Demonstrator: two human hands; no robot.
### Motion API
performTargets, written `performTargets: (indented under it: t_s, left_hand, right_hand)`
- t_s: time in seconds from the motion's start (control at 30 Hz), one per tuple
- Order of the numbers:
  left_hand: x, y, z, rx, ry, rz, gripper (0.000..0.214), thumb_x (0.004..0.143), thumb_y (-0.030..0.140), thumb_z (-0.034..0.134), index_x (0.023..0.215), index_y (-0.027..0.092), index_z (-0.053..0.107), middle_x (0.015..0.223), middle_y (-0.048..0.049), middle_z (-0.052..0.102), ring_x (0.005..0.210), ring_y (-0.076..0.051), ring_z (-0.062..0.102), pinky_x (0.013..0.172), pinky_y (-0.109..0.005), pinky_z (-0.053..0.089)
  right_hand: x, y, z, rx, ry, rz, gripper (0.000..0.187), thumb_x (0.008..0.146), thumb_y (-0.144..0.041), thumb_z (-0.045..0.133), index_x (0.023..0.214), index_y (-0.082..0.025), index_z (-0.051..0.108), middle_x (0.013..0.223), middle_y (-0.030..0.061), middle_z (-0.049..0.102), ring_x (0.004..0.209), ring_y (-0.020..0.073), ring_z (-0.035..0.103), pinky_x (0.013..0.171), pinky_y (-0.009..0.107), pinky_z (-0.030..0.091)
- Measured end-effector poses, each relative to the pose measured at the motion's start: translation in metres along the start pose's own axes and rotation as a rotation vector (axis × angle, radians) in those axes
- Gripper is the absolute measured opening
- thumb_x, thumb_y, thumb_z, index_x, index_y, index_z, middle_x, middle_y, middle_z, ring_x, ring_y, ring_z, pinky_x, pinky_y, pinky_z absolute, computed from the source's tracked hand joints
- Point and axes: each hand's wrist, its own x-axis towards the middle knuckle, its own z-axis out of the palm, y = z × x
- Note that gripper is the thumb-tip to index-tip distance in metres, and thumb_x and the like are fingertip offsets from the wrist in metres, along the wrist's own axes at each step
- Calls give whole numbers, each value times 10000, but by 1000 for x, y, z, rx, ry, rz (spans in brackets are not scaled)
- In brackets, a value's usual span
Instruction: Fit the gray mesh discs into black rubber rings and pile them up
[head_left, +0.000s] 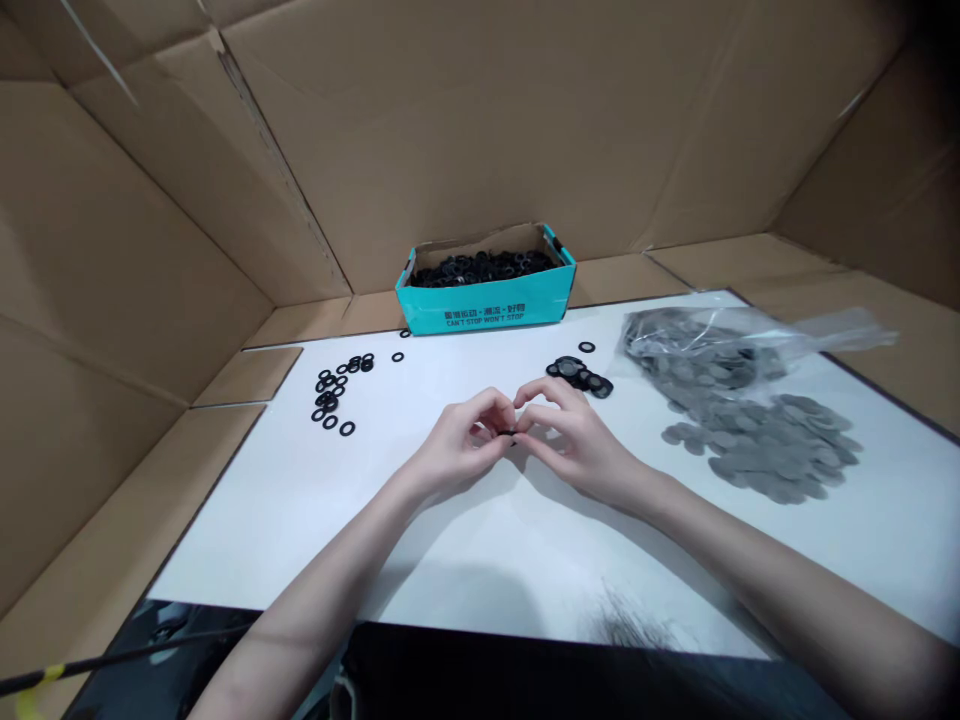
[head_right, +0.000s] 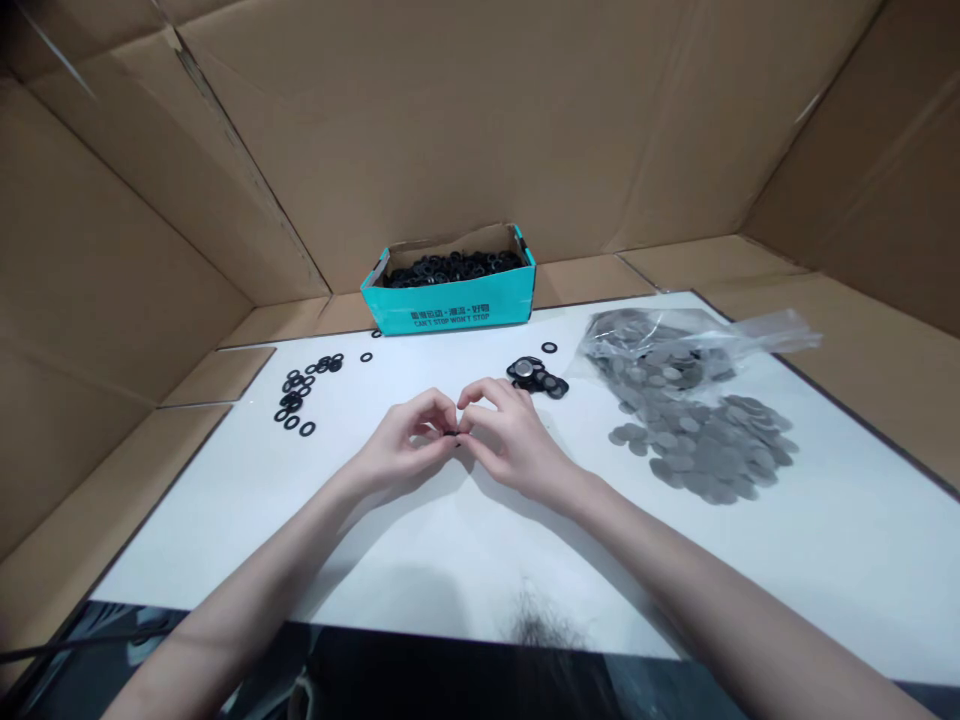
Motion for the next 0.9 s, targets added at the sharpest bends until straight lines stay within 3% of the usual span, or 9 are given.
performTargets:
  t_s: [0.3, 0.5, 0.73, 0.9]
  left_hand:
    - [0, -1, 0, 56, 146, 265, 291, 802, 152, 705, 1067, 192, 592, 1038, -59, 663, 888, -148, 641, 813, -295, 560]
    - [1, -3, 2, 111, 249, 390, 341, 779, 200, 776, 1057, 187, 578, 973, -42, 677, 856, -137, 675, 804, -269, 566]
    - [1, -1, 5, 187, 289, 457, 343, 779, 186, 765, 1058, 192, 565, 951, -31, 679, 830, -130, 678, 768, -254, 567]
    - [0, -2, 7, 258, 278, 489, 295, 821, 197, 724, 1078, 193, 580, 974, -42, 691, 848, -139, 660, 781, -276, 563]
  right_hand:
    - [5, 7, -3, 514, -30, 408, 254, 835, -446, 643, 775, -199, 658, 992, 77, 619, 955, 219, 601, 772, 344, 486]
    - [7, 0, -5, 739, -93, 666, 375, 816, -543, 634, 869, -175, 686, 889, 46, 636, 714, 137, 525, 637, 284, 407]
    - [6, -3, -3, 837, -167, 715, 355, 741, -514, 724, 831, -176, 666, 786, 17, 584, 715, 133, 513, 603, 257, 367]
    - [6, -1, -1, 848, -168, 704, 333, 733, -502, 734, 793, -184, 655, 860, 33, 623, 745, 141, 536, 640, 270, 396]
